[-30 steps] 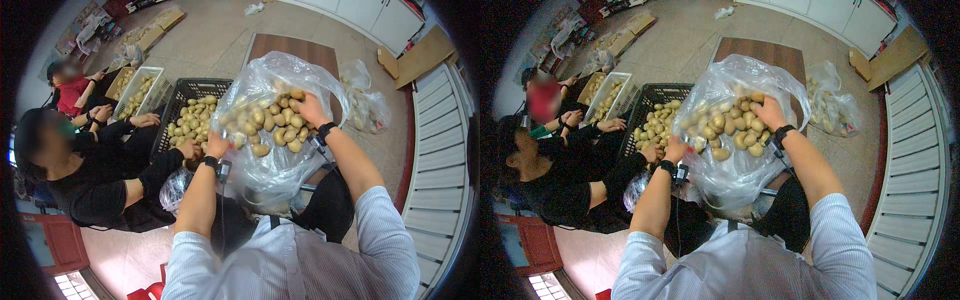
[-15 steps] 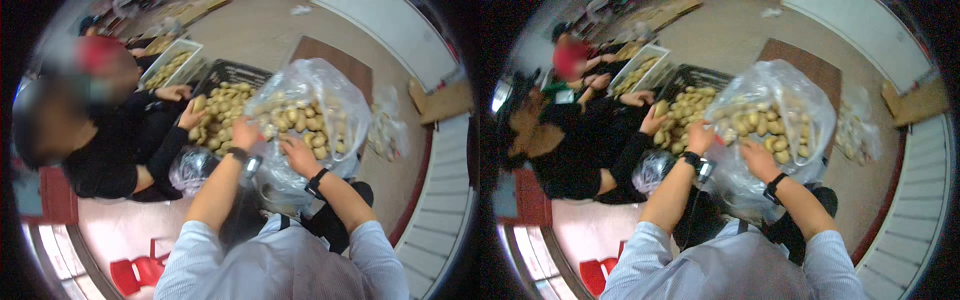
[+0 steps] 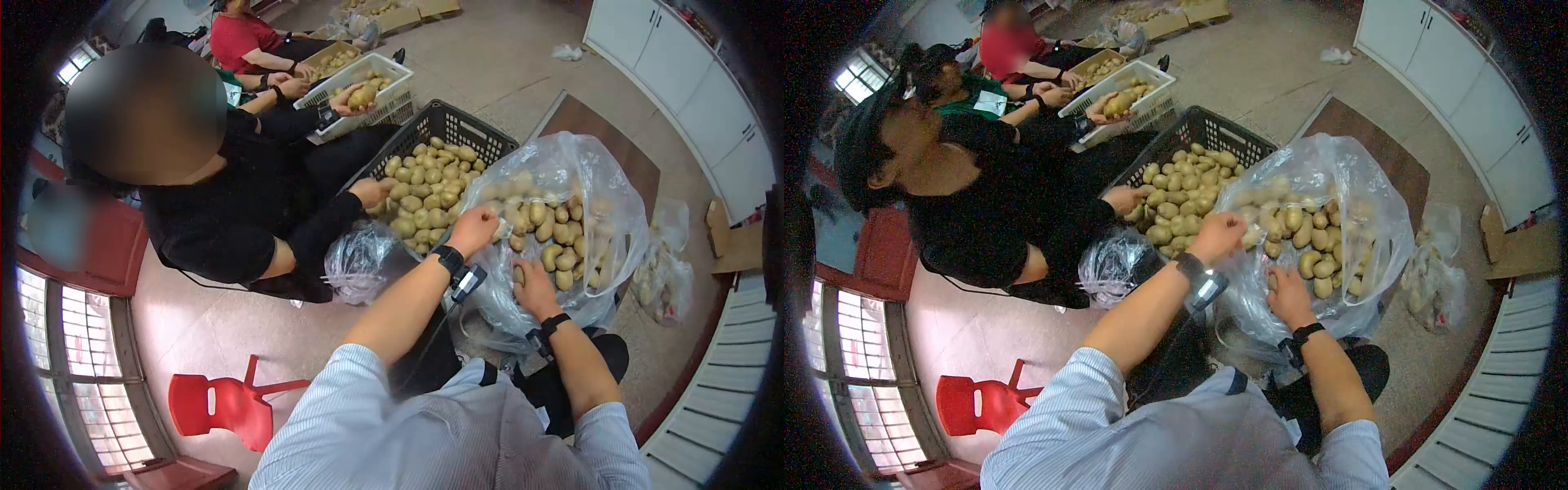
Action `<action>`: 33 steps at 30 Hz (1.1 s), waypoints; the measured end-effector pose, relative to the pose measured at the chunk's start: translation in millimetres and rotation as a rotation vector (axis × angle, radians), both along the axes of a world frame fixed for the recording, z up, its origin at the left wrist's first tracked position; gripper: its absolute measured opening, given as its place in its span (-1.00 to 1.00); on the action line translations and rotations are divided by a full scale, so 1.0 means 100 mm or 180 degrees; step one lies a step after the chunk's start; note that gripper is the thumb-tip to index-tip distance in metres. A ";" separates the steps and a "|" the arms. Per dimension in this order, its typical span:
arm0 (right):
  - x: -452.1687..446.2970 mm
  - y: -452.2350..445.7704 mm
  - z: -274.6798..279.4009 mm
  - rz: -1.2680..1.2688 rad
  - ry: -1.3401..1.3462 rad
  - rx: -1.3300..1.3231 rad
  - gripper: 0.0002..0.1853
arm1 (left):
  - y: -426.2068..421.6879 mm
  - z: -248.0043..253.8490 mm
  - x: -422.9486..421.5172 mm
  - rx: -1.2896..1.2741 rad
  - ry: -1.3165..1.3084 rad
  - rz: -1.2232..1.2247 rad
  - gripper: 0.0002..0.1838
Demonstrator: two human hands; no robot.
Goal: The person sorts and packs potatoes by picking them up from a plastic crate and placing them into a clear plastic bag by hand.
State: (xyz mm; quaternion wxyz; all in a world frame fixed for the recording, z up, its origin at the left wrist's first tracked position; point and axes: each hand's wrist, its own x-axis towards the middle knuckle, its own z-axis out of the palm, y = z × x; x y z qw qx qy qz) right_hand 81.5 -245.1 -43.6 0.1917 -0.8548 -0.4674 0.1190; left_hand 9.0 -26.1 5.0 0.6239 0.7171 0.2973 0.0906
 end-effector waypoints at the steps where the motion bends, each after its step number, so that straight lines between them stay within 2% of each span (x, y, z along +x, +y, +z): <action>1: 0.02 -0.01 -0.01 -0.0136 0.0329 0.0222 -0.46 | 0.00 0.02 0.00 0.0032 -0.0018 -0.0019 -0.79; 4: 0.11 0.00 -0.15 -0.0678 0.0795 0.0682 -0.39 | -0.04 0.03 -0.02 -0.0082 0.0046 -0.0194 -0.78; 7: 0.24 0.00 -0.39 -0.0663 0.0970 0.1183 -0.39 | -0.07 0.12 -0.05 -0.0274 0.0188 -0.0275 -0.75; 8: 0.23 0.02 -0.28 -0.0656 0.0967 0.1199 -0.39 | -0.08 0.13 -0.05 -0.0258 0.0183 -0.0271 -0.75; 10: 0.11 0.08 0.17 -0.1558 0.3641 0.1026 -0.47 | -0.10 0.13 -0.05 -0.0266 0.0230 -0.0298 -0.73; 11: 0.07 0.10 0.27 -0.1556 0.3648 0.1034 -0.47 | -0.10 0.16 -0.06 -0.0257 0.0236 -0.0300 -0.73; 13: 0.03 0.13 0.38 -0.1185 0.4395 0.1492 -0.52 | -0.13 0.21 -0.07 -0.0135 0.0216 -0.0322 -0.70; 17: -0.03 0.19 0.40 -0.1326 0.4834 0.1614 -0.57 | -0.20 0.30 -0.10 -0.0224 0.0273 -0.0335 -0.66; 19: -0.03 0.25 0.44 -0.1126 0.5001 0.1675 -0.62 | -0.23 0.37 -0.12 -0.0400 0.0427 -0.0640 -0.65; 20: -0.05 0.28 0.45 -0.1099 0.5046 0.1623 -0.62 | -0.22 0.34 -0.11 -0.0413 0.0459 -0.0583 -0.65; 22: -0.08 0.33 0.52 -0.0963 0.4755 0.1593 -0.64 | -0.22 0.28 -0.10 -0.1215 0.0359 -0.1188 -0.63; 24: -0.10 0.40 0.68 -0.0707 0.4555 0.1497 -0.67 | -0.20 0.27 -0.13 -0.1279 0.0316 -0.1155 -0.62; 26: -0.04 0.44 0.64 -0.0500 0.3903 0.1391 -0.65 | -0.20 0.26 -0.07 -0.1374 0.0201 -0.1195 -0.61; 30: -0.01 0.44 0.42 -0.0895 0.3574 0.1508 -0.71 | -0.11 0.19 -0.05 -0.1557 0.0186 -0.0605 -0.68; 32: 0.07 0.41 0.23 -0.0719 0.2275 0.1510 -0.72 | -0.05 0.15 -0.03 -0.1635 0.0070 -0.0461 -0.68; 33: 0.08 0.35 0.21 -0.0716 0.2271 0.1527 -0.72 | -0.02 0.12 -0.02 -0.1726 -0.0047 -0.0310 -0.69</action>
